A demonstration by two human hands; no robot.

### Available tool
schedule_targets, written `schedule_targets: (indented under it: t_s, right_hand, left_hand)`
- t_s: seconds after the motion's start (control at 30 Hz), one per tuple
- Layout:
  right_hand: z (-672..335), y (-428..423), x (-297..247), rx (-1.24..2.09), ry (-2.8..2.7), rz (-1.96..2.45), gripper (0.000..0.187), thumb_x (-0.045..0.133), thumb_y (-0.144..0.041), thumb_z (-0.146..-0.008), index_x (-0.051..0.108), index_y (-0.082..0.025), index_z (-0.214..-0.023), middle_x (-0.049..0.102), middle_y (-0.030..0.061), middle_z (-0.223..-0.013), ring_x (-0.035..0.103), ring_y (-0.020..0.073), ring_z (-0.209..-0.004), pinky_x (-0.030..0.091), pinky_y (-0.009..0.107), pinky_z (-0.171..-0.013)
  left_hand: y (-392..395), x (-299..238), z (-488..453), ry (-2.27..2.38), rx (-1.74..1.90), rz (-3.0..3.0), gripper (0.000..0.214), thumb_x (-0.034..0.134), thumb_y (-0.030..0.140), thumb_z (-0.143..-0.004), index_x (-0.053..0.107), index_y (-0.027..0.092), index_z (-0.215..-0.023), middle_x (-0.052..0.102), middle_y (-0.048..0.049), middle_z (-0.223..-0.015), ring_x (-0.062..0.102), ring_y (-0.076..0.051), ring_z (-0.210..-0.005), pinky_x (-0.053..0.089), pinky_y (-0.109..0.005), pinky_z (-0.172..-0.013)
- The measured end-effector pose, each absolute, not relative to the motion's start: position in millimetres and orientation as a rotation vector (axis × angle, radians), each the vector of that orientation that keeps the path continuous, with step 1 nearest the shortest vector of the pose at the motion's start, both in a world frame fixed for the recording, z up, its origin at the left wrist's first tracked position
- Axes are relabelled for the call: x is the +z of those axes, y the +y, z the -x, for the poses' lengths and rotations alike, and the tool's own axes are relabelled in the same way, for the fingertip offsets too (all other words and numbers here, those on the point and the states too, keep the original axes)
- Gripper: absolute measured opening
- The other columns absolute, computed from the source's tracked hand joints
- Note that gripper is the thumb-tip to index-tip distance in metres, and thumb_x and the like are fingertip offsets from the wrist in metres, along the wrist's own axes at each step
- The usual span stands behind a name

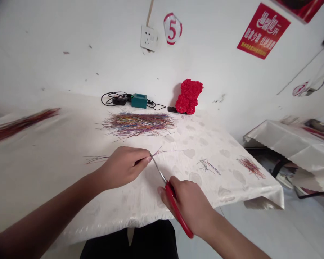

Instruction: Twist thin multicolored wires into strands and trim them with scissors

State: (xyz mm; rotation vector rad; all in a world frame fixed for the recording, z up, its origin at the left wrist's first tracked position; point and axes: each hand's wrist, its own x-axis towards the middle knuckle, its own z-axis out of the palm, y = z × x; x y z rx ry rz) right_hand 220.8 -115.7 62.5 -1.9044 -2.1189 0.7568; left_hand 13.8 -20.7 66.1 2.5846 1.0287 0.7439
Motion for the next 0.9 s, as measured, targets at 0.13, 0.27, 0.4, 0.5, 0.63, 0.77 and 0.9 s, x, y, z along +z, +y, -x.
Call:
schedule_targets:
  t_s: [0.13,0.27,0.4,0.5,0.63,0.77,0.9]
  right_hand:
    - [-230.0,-122.6,61.9,0.906,-2.028,1.925,0.040,0.048,-0.052,-0.096,0.039,-0.021,-0.070,0.052,-0.0023,-0.050,0.050,0.0127,-0.044,0.035,0.024,-0.045]
    - [-239.0,-124.7,54.3,1.134,-1.884,1.884,0.041,0.047,-0.053,-0.096,0.040,-0.021,-0.072,0.052,-0.0029,-0.049,0.052,0.0126,-0.042,0.040,0.023,-0.043]
    - [-244.9,-125.5,48.4,1.219,-1.811,1.862,0.044,0.051,-0.056,-0.093,0.040,-0.021,-0.070,0.052,-0.0031,-0.049,0.053,0.0122,-0.041,0.041,0.021,-0.040]
    - [-248.2,-127.8,46.9,1.274,-1.759,1.856,0.046,0.054,-0.059,-0.090,0.040,-0.020,-0.069,0.052,-0.0030,-0.049,0.052,0.0112,-0.039,0.039,0.019,-0.035]
    - [-254.4,-128.9,45.3,1.395,-1.691,1.862,0.050,0.053,-0.065,-0.088,0.042,-0.020,-0.070,0.051,-0.0023,-0.046,0.051,0.0122,-0.036,0.034,0.018,-0.030]
    - [-261.3,-127.3,44.1,1.538,-1.641,1.828,0.051,0.047,-0.067,-0.091,0.044,-0.020,-0.071,0.055,0.0003,-0.046,0.053,0.0141,-0.035,0.036,0.019,-0.030]
    - [-264.8,-127.4,43.9,1.640,-1.623,1.820,0.053,0.046,-0.063,-0.092,0.045,-0.018,-0.063,0.056,0.0025,-0.045,0.054,0.0142,-0.034,0.037,0.019,-0.029]
  left_hand:
    - [-23.4,67.2,-26.8,1.031,0.667,-2.626,0.031,0.040,0.027,-0.095,0.046,0.016,-0.067,0.048,0.0040,-0.060,0.040,-0.009,-0.057,0.022,-0.027,-0.057]
    - [-22.3,63.4,-37.0,1.030,0.602,-2.658,0.032,0.039,0.028,-0.095,0.046,0.016,-0.066,0.051,0.0027,-0.062,0.039,-0.011,-0.058,0.021,-0.028,-0.057]
    - [-19.4,55.3,-42.6,1.030,0.541,-2.652,0.032,0.039,0.029,-0.095,0.049,0.017,-0.067,0.055,0.0008,-0.065,0.043,-0.012,-0.061,0.021,-0.029,-0.058]
    - [-18.0,50.5,-46.0,1.045,0.497,-2.607,0.032,0.040,0.030,-0.094,0.053,0.017,-0.068,0.055,-0.0002,-0.064,0.046,-0.014,-0.063,0.022,-0.029,-0.059]
    - [-15.3,50.3,-51.8,1.066,0.428,-2.484,0.030,0.043,0.027,-0.091,0.060,0.017,-0.069,0.058,-0.0009,-0.065,0.050,-0.014,-0.064,0.026,-0.028,-0.059]
    - [-10.7,50.3,-57.7,1.030,0.338,-2.349,0.026,0.046,0.021,-0.087,0.067,0.016,-0.072,0.063,-0.0008,-0.069,0.055,-0.014,-0.068,0.033,-0.026,-0.061]
    - [-8.5,41.7,-63.7,1.048,0.237,-2.220,0.023,0.051,0.022,-0.090,0.068,0.014,-0.077,0.065,-0.0007,-0.074,0.058,-0.014,-0.070,0.041,-0.026,-0.064]
